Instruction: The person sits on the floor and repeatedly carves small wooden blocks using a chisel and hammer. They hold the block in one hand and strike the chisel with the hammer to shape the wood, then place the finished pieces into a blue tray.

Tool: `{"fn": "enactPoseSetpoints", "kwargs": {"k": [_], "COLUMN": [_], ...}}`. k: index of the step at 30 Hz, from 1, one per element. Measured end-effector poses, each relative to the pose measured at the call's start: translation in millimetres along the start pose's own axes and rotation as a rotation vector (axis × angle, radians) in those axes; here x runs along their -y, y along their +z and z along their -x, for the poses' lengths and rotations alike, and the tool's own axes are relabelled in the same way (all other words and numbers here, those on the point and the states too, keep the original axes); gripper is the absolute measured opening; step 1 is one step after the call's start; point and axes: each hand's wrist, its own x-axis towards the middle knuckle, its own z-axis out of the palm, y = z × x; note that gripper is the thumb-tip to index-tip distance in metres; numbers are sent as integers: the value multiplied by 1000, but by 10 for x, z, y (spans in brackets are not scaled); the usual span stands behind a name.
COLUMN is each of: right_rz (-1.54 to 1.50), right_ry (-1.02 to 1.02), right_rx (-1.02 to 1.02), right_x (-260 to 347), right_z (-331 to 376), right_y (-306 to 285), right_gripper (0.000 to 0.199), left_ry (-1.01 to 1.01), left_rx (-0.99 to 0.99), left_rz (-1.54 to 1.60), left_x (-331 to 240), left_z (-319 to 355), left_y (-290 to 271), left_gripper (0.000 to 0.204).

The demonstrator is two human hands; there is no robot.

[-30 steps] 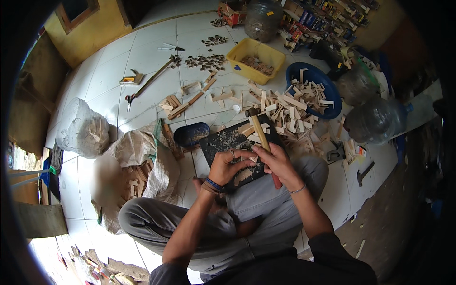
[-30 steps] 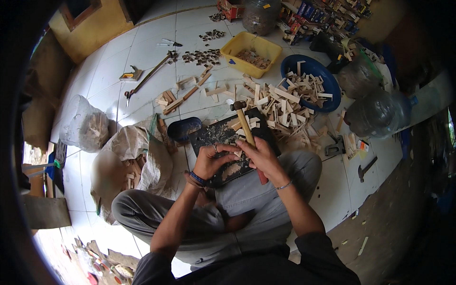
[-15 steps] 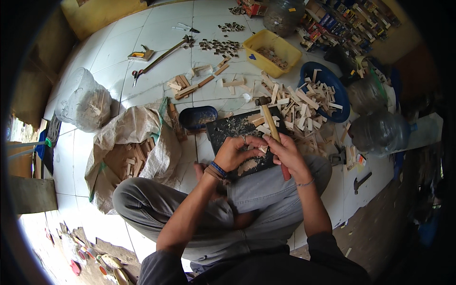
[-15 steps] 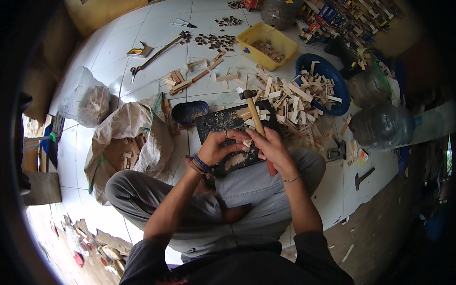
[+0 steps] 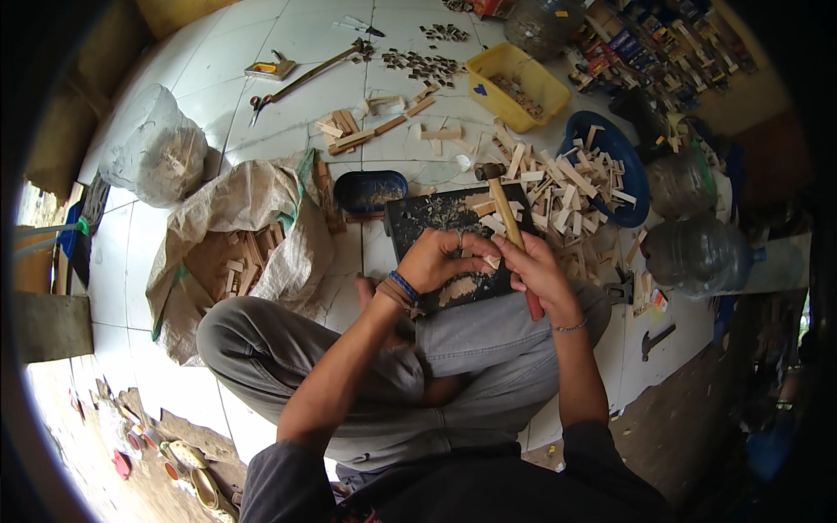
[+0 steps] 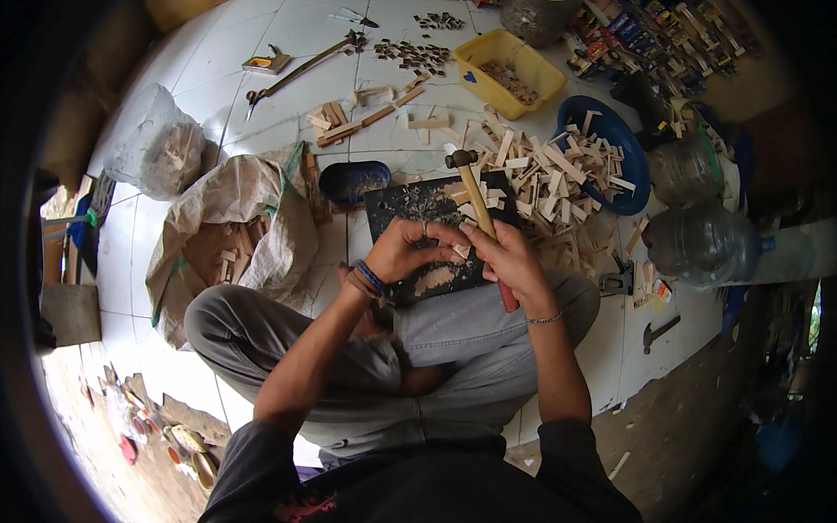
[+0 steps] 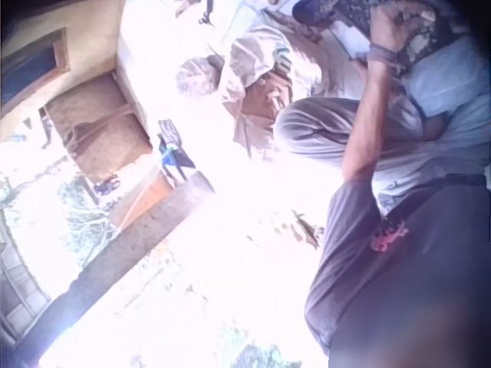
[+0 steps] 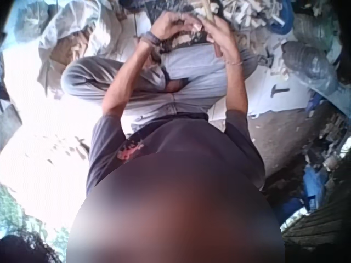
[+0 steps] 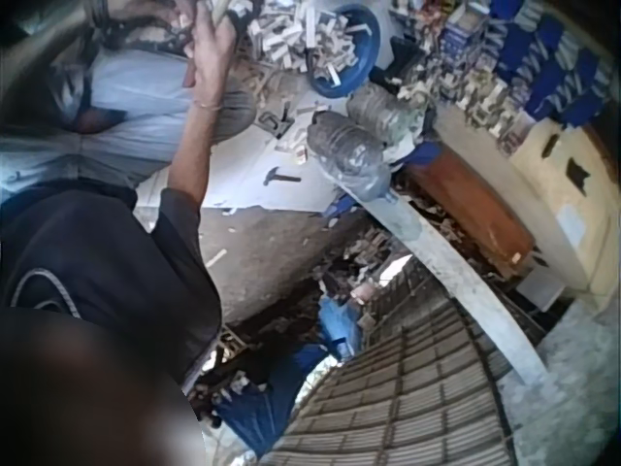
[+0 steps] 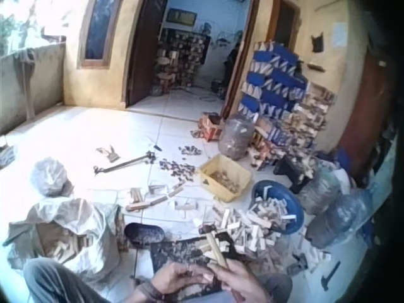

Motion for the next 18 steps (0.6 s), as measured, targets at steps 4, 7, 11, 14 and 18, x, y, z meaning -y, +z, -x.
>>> {"fn": "enactPoseSetpoints", "kwargs": {"k": [4,7,11,14,18], "right_rz": [-1,-4,-5,1,11], "right_ry": [2,-7,-1,-8,-2], "right_rx": [-7,-4,-8,-13,-20], "right_x": [-9,1,25,38,45], "right_z": [-15,-16,-3,4,-5], "right_y": [0,1,13,24,26], "right_gripper": [18,19,19,19,19], "left_ry": [-4,-27,-26,-36,-30], "left_rx": [2,13,13,15,17], "left_rz": [5,-19,-44,-39,-23], "left_x": [-20,-41,-68,-86,-106], "left_z": [-8,-5,-8,-11,-11], "left_y": [-12,-17,-16,-23,-26], "left_gripper": [23,22,20,19,19]}}
